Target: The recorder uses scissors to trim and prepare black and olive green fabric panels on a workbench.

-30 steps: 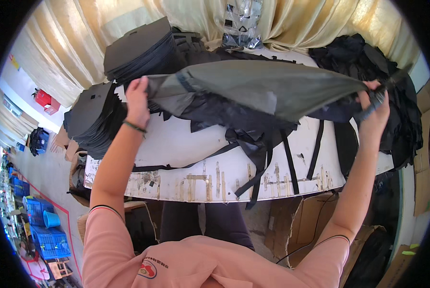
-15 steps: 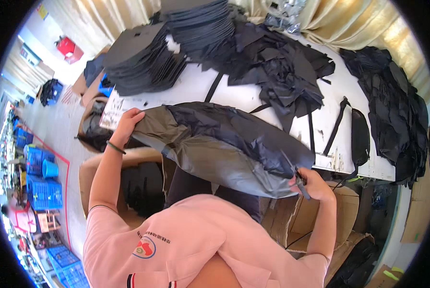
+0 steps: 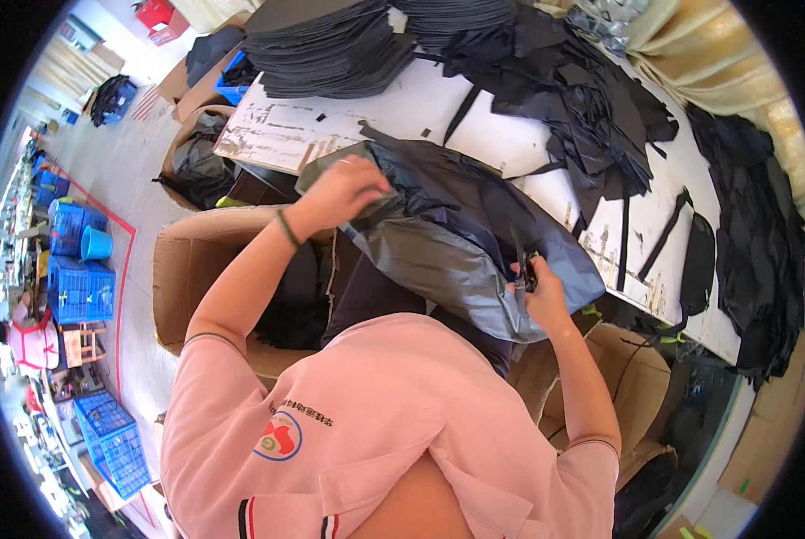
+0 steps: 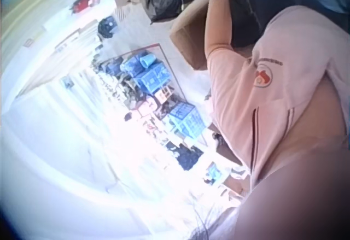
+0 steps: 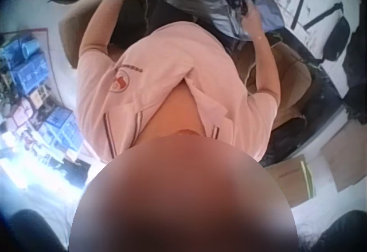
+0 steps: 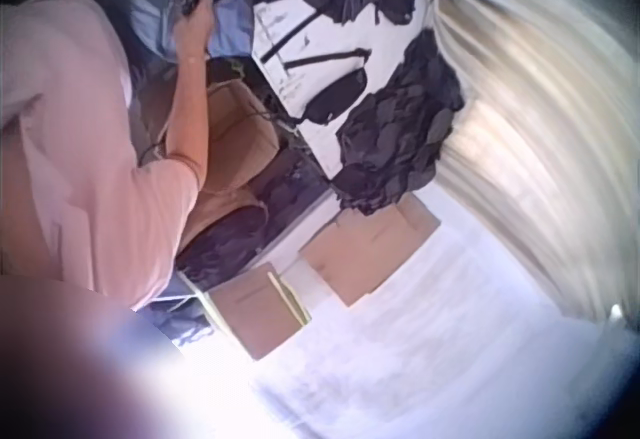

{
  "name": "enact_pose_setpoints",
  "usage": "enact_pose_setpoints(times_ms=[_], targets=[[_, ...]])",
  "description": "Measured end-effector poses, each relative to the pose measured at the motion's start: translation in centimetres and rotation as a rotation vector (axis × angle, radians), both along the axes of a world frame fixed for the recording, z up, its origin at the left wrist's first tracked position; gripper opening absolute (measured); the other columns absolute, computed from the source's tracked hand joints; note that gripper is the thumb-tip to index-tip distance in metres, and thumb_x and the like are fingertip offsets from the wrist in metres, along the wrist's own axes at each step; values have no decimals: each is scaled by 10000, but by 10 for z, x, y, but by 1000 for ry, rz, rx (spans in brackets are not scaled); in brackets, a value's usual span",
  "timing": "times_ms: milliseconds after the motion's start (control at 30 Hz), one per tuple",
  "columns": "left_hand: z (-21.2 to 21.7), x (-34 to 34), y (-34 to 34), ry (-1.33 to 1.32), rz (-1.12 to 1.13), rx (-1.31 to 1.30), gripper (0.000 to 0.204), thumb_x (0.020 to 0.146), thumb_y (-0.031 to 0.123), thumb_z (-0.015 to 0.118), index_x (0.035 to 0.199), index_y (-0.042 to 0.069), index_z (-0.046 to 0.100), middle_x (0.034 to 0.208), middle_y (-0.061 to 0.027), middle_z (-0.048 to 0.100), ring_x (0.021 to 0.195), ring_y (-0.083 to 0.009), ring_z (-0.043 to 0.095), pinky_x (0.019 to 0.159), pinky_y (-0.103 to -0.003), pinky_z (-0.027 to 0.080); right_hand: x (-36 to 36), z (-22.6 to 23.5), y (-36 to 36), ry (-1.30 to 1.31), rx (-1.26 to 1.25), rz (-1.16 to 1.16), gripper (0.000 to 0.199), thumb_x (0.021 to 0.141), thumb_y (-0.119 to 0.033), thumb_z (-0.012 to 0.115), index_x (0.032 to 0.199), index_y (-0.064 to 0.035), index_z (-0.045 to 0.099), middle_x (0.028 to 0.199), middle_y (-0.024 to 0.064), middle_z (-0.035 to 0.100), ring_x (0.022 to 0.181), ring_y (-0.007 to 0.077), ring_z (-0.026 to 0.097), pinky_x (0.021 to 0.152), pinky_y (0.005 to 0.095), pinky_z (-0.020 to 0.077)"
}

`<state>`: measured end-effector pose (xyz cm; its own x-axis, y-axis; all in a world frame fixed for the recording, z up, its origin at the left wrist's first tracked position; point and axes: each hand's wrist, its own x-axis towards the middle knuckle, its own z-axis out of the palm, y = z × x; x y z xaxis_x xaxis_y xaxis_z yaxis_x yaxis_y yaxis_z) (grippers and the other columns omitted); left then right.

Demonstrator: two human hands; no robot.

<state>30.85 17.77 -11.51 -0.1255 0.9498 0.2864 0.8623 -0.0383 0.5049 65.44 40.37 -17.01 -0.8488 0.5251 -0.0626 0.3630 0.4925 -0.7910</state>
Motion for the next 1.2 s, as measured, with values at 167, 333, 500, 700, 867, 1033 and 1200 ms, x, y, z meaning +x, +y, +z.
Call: enact_pose_setpoints(times_ms=[167, 333, 500, 700, 867, 1033, 1200], targets=[[-21, 9, 24, 93, -70, -87, 225, 737, 143, 735, 936, 109, 637, 994, -47, 588, 987, -283, 523, 849, -405, 406, 9, -30, 3, -93, 28, -4, 385, 732, -89, 765, 1030, -34, 528, 922, 168, 647, 867, 322, 613, 750, 359, 473], [-29, 10, 36, 145, -48, -176, 231, 710, 175, 757, 896, 125, 629, 901, -44, 561, 947, -264, 520, 822, -388, 380, 15, -35, 8, -68, 6, -11, 423, 723, -145, 776, 1028, -27, 508, 927, 222, 624, 873, 433, 584, 756, 410, 468], [-9, -7, 30, -142, -56, -215, 184, 747, 117, 740, 817, 90, 571, 816, -45, 581, 809, -197, 545, 748, -332, 403, 27, -24, 21, -17, -114, 4, 368, 729, -62, 785, 967, -21, 508, 814, 111, 592, 766, 221, 587, 718, 336, 473], [26, -36, 5, -723, -12, -235, 160, 839, 35, 661, 821, 77, 507, 800, 19, 544, 730, -54, 476, 650, -228, 392, 15, 44, 32, 27, -601, -71, 286, 779, -9, 753, 938, -39, 517, 815, 21, 571, 748, 87, 545, 659, 240, 453], [44, -44, 3, -932, 60, -341, 174, 900, 88, 615, 847, 107, 450, 762, 79, 418, 711, -9, 375, 615, -188, 331, 2, 69, 41, 23, -549, 39, 266, 792, -6, 738, 935, -42, 517, 822, 16, 561, 750, 76, 534, 654, 232, 448], [27, -39, 7, -902, 75, -376, 122, 915, 144, 609, 882, 102, 500, 778, 78, 452, 729, -15, 399, 633, -199, 351, -2, 50, 48, 13, -445, 35, 267, 784, -17, 747, 917, -42, 518, 809, 3, 558, 750, 67, 524, 657, 234, 450], [29, -8, 24, -239, 162, -227, 260, 826, 266, 714, 908, 51, 591, 849, -42, 586, 808, -169, 546, 729, -301, 447, -1, 40, 48, -35, -441, 28, 248, 789, 13, 714, 924, -49, 515, 825, 19, 574, 718, 84, 541, 627, 223, 445]])
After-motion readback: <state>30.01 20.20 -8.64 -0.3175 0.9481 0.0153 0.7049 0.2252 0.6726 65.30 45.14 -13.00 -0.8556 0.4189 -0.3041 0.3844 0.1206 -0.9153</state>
